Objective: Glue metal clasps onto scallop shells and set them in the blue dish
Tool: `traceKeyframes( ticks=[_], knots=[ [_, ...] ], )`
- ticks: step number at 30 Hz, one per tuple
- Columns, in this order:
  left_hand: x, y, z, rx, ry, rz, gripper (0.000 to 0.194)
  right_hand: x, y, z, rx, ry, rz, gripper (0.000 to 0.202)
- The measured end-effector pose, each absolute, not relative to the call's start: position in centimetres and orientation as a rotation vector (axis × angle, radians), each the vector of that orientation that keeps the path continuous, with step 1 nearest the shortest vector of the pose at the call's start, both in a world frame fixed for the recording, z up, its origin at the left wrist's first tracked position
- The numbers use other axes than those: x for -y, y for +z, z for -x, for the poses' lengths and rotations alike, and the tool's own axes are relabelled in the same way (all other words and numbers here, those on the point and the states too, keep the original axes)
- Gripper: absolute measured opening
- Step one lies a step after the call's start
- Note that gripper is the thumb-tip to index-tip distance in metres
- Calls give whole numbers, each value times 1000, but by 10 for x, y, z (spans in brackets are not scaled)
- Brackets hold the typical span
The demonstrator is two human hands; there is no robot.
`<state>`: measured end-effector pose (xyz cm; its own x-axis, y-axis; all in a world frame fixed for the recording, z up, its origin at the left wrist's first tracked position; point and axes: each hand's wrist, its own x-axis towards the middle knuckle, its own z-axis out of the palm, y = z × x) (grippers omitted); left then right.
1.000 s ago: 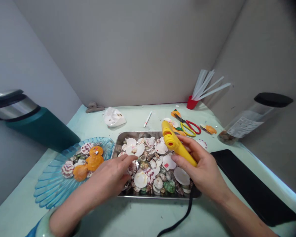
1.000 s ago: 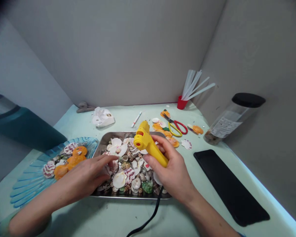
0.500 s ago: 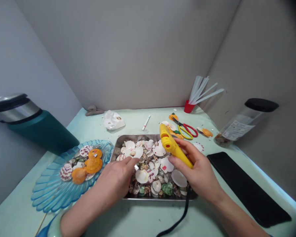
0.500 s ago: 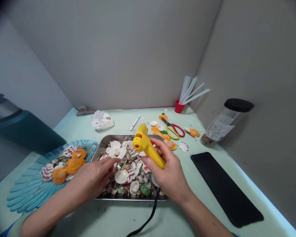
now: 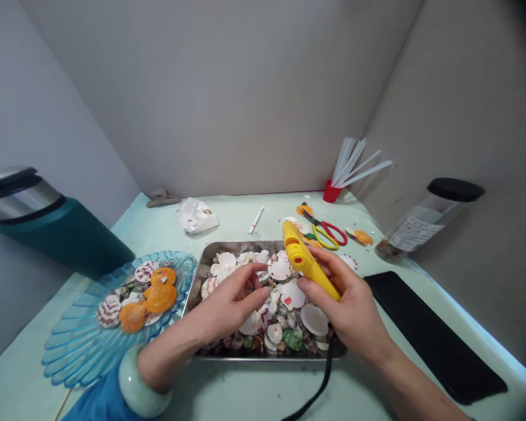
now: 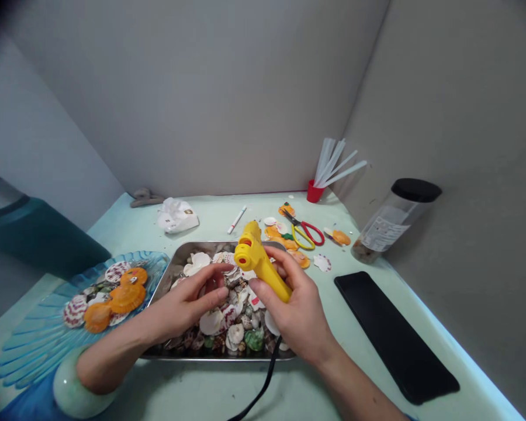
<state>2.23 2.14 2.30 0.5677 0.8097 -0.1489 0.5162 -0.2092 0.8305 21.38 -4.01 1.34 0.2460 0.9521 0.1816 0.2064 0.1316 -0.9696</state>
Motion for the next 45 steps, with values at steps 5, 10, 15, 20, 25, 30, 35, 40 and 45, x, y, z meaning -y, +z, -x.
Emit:
traceKeyframes(
  ticks=[5, 10, 15, 20, 25, 30, 35, 40, 45],
  knots=[
    [-18, 16, -20, -1029, 364, -1867, 60, 41, 13, -214, 1222, 824, 1310, 40],
    [-11, 8, -28, -1101, 237, -2417, 56, 41, 14, -214, 1211, 808, 1300, 39],
    [-10, 2, -38, -1182, 124, -2593, 57, 40, 13, -214, 1206, 816, 1289, 40],
    [-13, 3, -36, -1220, 189, -2561, 58, 39, 11, -214, 1199, 813, 1265, 38],
    [-15, 13, -33, -1062, 521, -1995, 47, 41, 14, -214, 1190, 865, 1224, 36],
    [-14, 25, -32, -860, 767, -1076, 49, 43, 15, -214, 1170, 1076, 1122, 32],
    [-13, 31, -30, -771, 807, -681, 56, 41, 8, -209, 1118, 1057, 1202, 26],
    [-9, 30, -36, -773, 798, -604, 46, 37, 13, -192, 1094, 975, 1249, 21],
    [-1, 22, -38, -750, 834, -751, 53, 36, 13, -177, 1142, 984, 1225, 31]
  ],
)
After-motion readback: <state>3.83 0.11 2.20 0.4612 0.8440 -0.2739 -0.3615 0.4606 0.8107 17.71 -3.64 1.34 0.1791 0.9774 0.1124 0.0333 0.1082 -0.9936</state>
